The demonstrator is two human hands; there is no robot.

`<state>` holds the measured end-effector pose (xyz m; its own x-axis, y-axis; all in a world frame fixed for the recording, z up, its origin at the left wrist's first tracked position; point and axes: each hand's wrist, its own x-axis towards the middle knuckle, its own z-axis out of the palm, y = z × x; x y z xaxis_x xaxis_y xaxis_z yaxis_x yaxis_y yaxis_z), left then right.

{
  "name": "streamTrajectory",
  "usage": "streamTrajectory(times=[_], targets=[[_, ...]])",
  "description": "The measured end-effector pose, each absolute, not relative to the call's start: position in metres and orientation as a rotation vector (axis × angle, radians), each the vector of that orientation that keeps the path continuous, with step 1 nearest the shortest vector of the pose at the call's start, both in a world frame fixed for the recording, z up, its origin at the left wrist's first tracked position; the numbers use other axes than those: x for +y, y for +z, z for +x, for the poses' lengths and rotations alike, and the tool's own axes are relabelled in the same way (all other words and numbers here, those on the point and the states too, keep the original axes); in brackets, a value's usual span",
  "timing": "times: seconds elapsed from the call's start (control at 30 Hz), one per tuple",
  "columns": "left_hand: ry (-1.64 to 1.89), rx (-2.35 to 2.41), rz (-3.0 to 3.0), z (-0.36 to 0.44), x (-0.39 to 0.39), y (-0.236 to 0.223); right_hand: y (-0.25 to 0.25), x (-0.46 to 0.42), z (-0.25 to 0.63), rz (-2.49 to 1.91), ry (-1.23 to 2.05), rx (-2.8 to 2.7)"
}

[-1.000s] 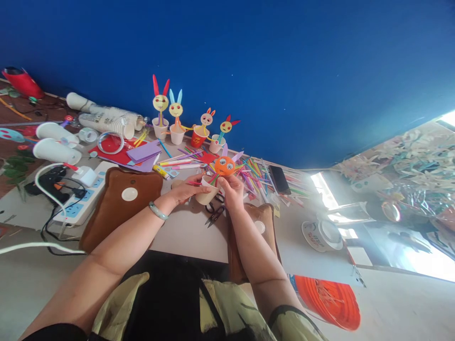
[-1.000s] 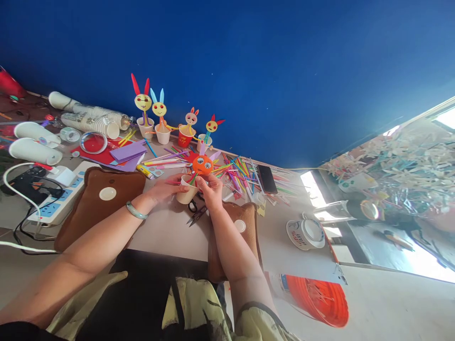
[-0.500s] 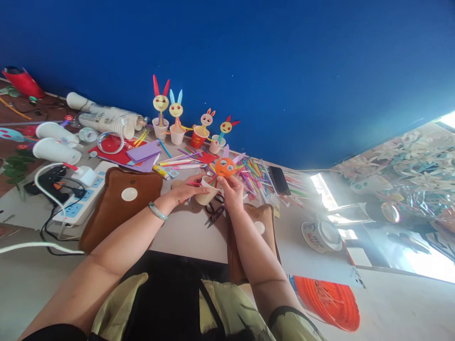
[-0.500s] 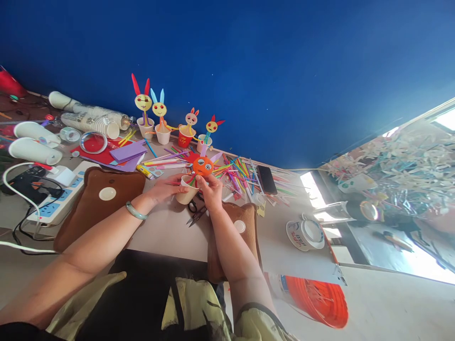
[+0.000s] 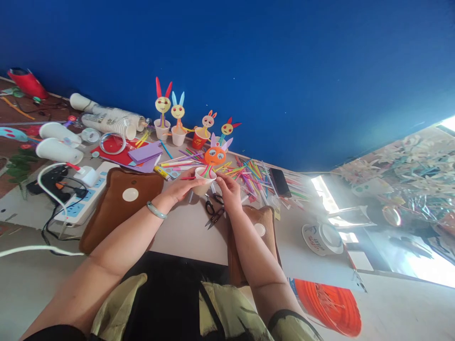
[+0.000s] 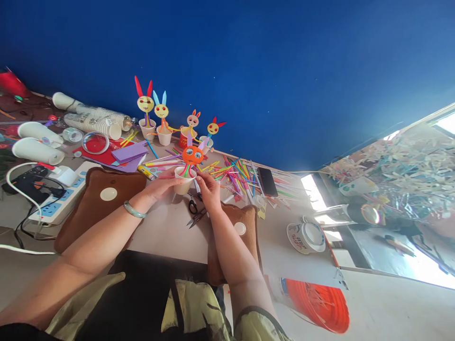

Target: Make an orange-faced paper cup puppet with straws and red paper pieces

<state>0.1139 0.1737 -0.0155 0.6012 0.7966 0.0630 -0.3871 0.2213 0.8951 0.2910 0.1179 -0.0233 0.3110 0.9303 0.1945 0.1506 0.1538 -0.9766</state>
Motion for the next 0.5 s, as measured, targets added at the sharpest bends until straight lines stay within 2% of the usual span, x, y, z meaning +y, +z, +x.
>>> streamTrajectory(times=[0.5], targets=[[0.827, 0.437, 0.965, 0.114, 0.176, -0.022, -0.035, 0.121, 0.293, -1.321, 0.822, -1.066]])
